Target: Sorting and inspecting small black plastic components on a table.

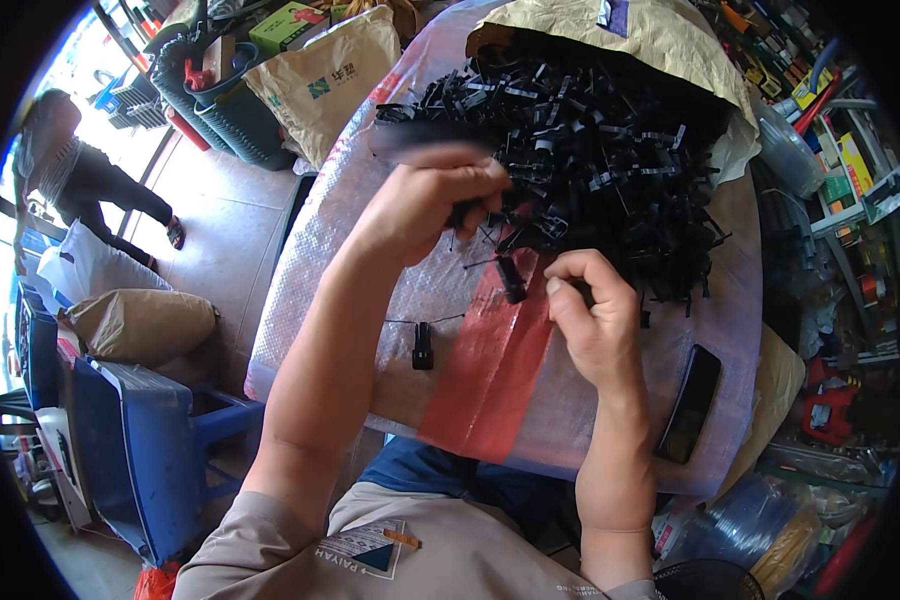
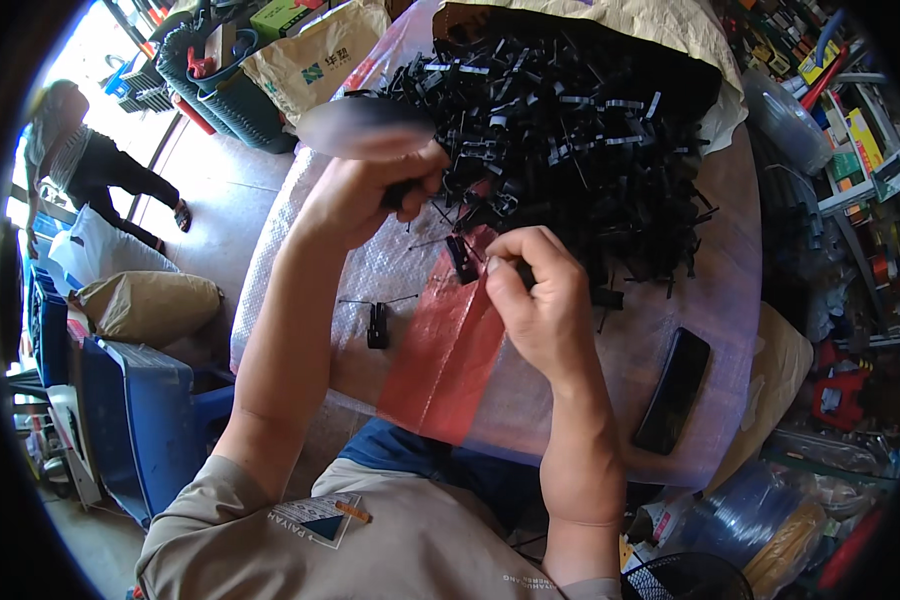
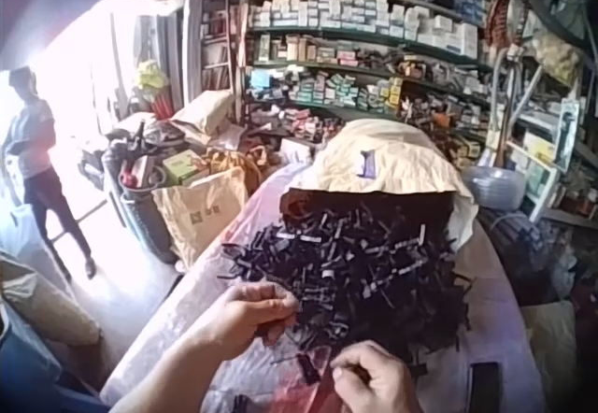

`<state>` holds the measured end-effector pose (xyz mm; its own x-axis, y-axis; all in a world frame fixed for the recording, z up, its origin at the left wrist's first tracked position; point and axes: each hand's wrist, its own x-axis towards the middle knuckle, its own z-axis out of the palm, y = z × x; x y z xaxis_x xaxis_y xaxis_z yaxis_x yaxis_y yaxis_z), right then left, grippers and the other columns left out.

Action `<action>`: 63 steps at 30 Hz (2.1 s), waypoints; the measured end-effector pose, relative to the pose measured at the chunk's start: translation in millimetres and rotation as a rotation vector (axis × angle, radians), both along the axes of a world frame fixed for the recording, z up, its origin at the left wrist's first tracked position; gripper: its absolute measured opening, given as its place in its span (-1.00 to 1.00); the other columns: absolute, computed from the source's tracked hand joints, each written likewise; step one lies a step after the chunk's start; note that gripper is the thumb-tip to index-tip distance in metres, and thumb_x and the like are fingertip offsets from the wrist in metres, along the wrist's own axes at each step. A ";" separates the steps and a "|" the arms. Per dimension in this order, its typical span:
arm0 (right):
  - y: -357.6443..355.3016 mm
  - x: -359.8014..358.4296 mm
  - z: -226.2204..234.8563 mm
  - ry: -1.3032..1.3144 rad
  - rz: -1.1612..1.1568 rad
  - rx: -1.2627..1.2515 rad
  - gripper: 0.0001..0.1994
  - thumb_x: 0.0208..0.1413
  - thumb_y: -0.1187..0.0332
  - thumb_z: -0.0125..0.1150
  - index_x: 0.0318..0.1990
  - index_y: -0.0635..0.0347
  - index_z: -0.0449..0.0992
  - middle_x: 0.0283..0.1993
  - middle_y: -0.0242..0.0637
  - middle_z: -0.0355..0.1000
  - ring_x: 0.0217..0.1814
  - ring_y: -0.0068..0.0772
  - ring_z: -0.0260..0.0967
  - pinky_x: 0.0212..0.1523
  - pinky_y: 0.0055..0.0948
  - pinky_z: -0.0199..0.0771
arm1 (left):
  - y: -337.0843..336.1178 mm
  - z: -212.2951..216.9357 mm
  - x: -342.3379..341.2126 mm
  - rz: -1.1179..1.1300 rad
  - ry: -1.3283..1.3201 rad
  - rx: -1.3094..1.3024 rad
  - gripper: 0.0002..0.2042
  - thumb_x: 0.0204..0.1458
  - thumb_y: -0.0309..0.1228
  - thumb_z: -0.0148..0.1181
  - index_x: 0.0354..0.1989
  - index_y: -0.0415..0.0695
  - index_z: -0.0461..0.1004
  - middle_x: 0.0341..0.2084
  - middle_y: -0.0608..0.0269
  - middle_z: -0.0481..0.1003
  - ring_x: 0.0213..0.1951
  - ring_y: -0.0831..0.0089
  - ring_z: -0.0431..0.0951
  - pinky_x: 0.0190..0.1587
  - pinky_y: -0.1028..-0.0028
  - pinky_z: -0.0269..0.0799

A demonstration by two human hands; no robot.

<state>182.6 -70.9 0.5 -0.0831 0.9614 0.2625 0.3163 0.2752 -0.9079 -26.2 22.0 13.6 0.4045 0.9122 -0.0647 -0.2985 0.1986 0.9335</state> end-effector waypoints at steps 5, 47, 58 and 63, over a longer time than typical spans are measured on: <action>2.8 0.3 2.8 -0.042 0.068 0.028 -0.89 0.03 0.54 0.26 -0.28 0.31 0.50 -0.44 -0.36 0.42 -0.40 -0.62 0.35 -0.34 -0.57 0.39 | -3.2 -0.7 0.7 -0.033 0.359 0.158 -0.88 0.12 -0.48 0.16 -0.26 -0.27 0.53 -0.56 0.32 0.47 -0.60 0.67 0.36 -0.56 0.63 0.25; 7.5 19.4 -0.3 0.572 0.058 -0.006 -0.87 0.19 0.56 0.10 -0.13 0.31 0.49 -0.14 -0.41 0.43 -0.30 -0.73 0.32 -0.23 -0.69 0.37 | -48.5 3.1 59.3 0.080 0.428 0.940 -0.90 0.05 -0.58 0.17 -0.26 -0.27 0.43 -0.48 0.06 0.48 -0.41 0.16 0.55 -0.37 0.36 0.44; 3.3 28.8 8.9 0.586 0.109 -0.073 -0.85 0.14 0.58 0.12 -0.13 0.30 0.51 -0.17 -0.39 0.45 -0.19 -0.69 0.36 -0.15 -0.65 0.39 | -52.3 2.3 67.7 -0.041 0.067 0.329 -0.85 0.27 -0.43 0.04 -0.11 -0.27 0.39 -0.41 0.34 0.46 -0.44 0.67 0.39 -0.38 0.61 0.35; 3.7 29.7 15.5 0.398 0.036 -0.070 -0.87 0.17 0.45 0.26 -0.17 0.28 0.52 -0.39 -0.50 0.45 -0.37 -0.75 0.33 -0.28 -0.71 0.35 | -47.2 10.4 56.3 -0.245 -0.075 -0.078 -0.80 0.27 -0.33 0.06 -0.12 -0.22 0.42 -0.48 0.41 0.44 -0.51 0.75 0.30 -0.48 0.69 0.19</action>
